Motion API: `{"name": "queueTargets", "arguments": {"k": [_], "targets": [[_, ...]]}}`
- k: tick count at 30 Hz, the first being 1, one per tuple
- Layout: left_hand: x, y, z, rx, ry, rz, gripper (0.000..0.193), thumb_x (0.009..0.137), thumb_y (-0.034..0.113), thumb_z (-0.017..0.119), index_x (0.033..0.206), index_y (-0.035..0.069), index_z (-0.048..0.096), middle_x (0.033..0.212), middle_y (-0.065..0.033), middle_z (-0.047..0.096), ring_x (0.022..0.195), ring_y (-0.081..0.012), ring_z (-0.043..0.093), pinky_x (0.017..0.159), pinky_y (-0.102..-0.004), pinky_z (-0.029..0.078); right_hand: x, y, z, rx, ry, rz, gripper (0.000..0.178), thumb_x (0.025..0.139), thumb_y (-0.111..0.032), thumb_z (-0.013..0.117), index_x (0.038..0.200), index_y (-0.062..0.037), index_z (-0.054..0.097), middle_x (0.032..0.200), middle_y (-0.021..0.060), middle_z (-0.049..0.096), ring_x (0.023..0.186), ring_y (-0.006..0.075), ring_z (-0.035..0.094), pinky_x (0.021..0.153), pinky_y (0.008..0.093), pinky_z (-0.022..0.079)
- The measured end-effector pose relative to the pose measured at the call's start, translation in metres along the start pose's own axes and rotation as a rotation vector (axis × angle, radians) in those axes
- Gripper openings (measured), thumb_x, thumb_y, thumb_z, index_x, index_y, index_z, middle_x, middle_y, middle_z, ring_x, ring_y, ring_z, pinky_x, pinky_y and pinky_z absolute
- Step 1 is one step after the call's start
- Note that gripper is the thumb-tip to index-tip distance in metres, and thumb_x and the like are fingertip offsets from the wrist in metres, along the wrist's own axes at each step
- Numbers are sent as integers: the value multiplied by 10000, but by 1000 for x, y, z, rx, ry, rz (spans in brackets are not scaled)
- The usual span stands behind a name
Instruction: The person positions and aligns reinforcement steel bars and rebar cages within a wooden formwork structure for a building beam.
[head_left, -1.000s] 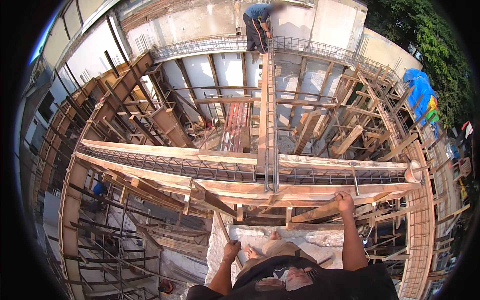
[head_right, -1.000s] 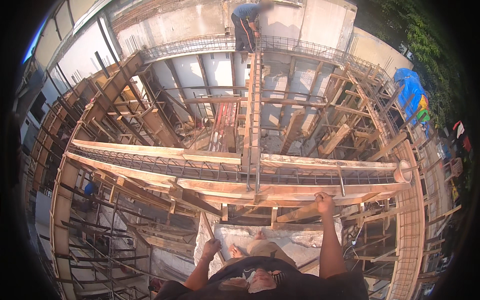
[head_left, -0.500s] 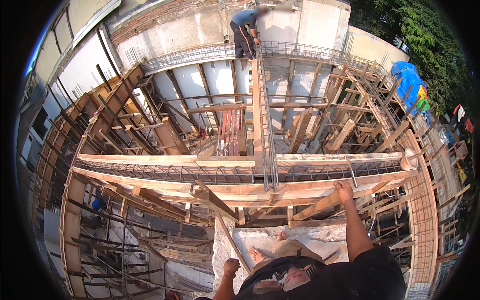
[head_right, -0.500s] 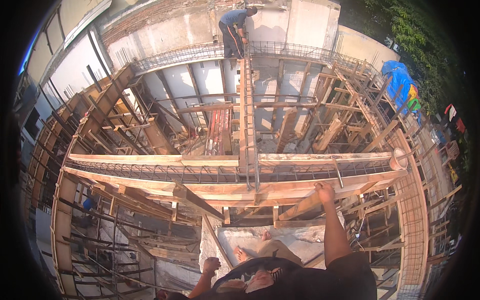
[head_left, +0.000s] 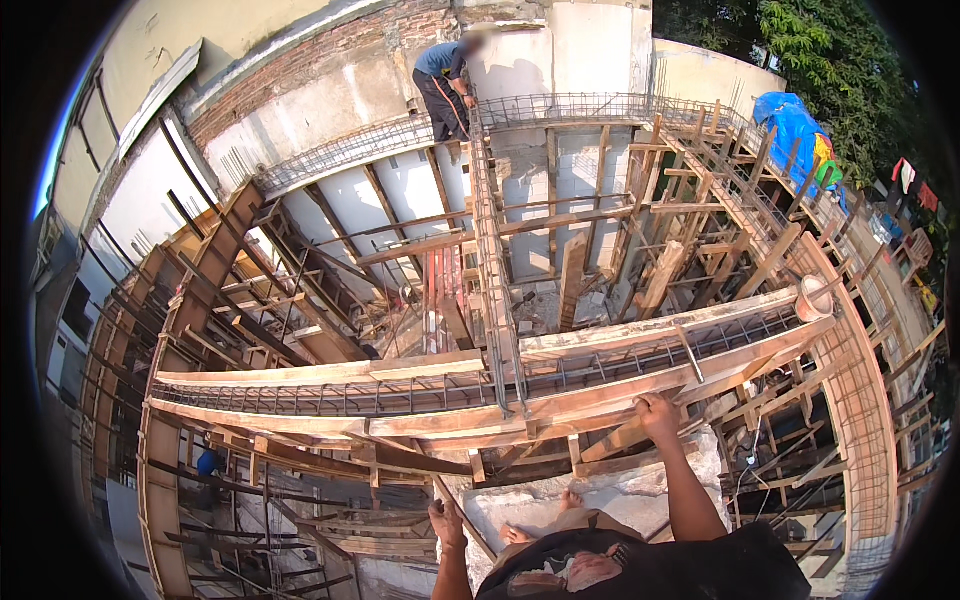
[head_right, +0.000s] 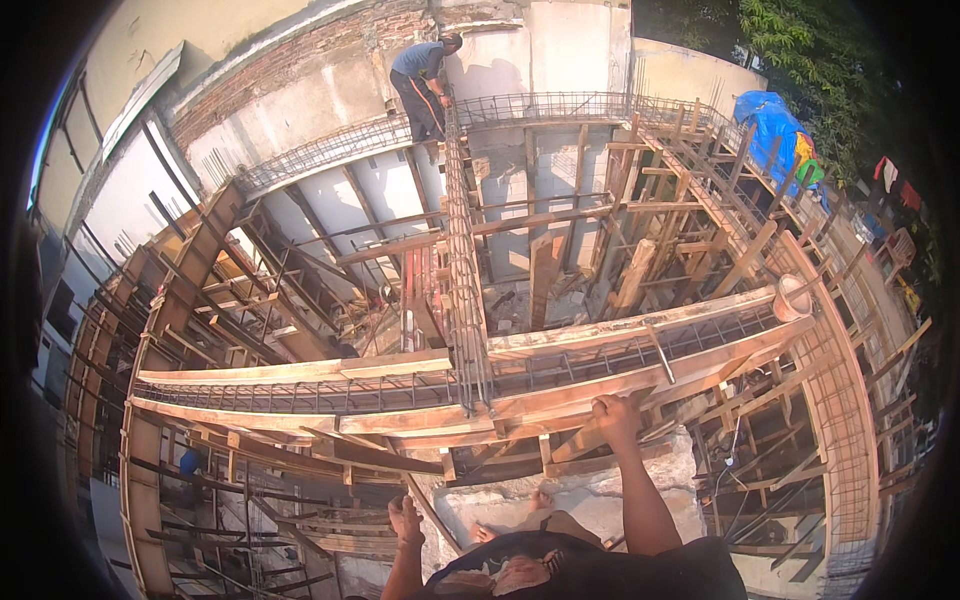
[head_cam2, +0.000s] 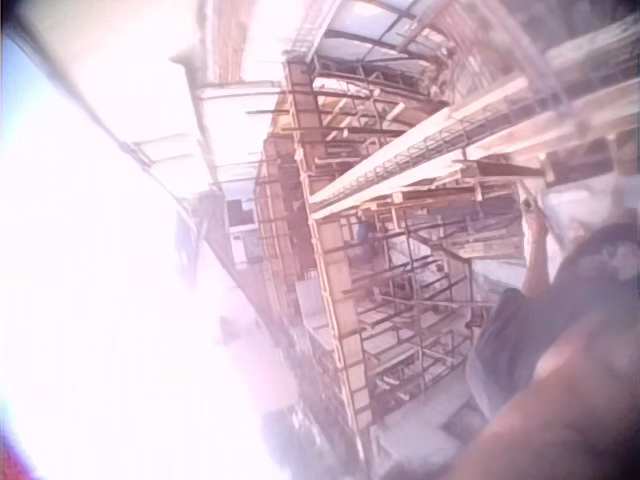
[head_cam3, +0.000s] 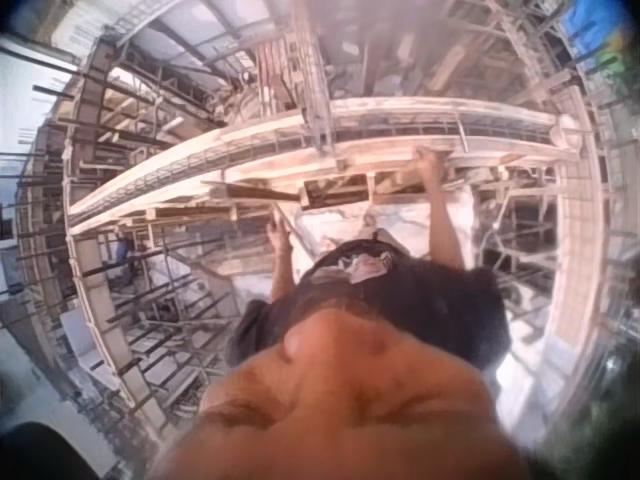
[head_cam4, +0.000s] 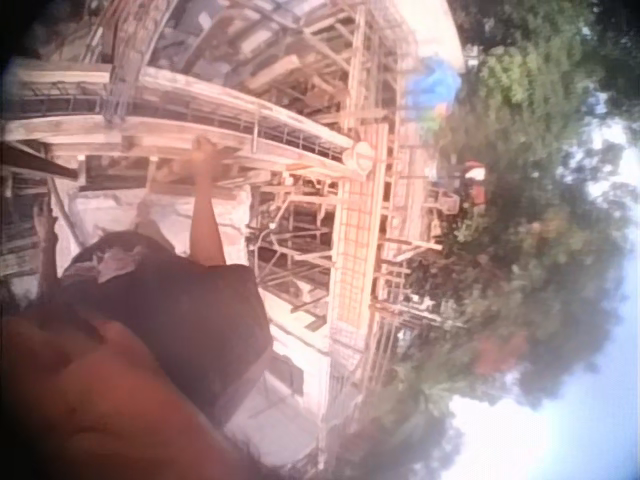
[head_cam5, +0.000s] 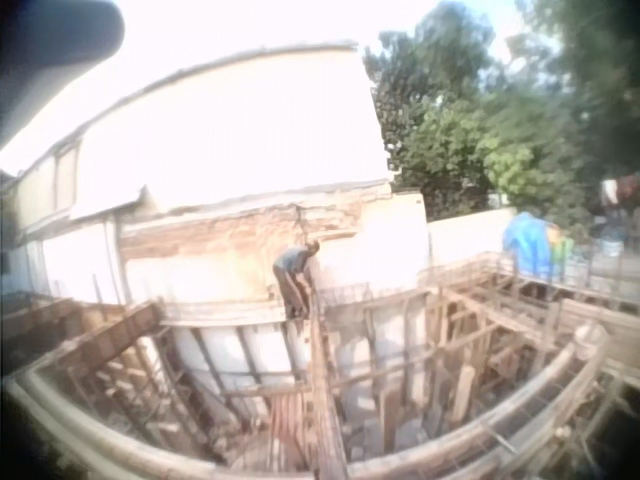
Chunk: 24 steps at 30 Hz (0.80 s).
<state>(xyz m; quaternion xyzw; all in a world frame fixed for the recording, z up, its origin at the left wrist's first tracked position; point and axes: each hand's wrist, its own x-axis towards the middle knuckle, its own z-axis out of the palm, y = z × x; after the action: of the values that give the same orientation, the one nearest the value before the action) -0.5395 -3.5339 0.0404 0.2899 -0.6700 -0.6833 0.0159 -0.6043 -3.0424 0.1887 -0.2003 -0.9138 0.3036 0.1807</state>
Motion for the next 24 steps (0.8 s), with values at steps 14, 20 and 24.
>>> {"name": "queueTargets", "arguments": {"k": [14, 20, 24], "targets": [[87, 226, -19, 725, 449, 855, 374, 941, 286, 569, 1121, -38, 619, 1144, -184, 585, 1047, -315, 575, 906, -407, 441, 80, -126, 119, 460, -888, -255, 441, 938, -274, 636, 1293, -15, 595, 1211, 160, 665, 1123, 271, 630, 955, 345, 477], [80, 273, 5, 432, 270, 666, 332, 831, 245, 708, 1056, 7, 655, 962, -142, 663, 867, -324, 622, 816, -418, 486, 114, -195, 234, 639, -1181, 318, 624, 997, -199, 557, 1525, -65, 252, 957, 132, 659, 736, 199, 672, 604, 341, 545], [97, 259, 1, 759, 472, 907, 145, 823, 182, 688, 871, 48, 662, 832, -128, 668, 727, -355, 596, 710, -424, 489, 134, -229, 307, 791, -1187, 467, 791, 1004, -160, 527, 1576, -127, -20, 905, 127, 641, 650, 204, 656, 520, 339, 553]]}}
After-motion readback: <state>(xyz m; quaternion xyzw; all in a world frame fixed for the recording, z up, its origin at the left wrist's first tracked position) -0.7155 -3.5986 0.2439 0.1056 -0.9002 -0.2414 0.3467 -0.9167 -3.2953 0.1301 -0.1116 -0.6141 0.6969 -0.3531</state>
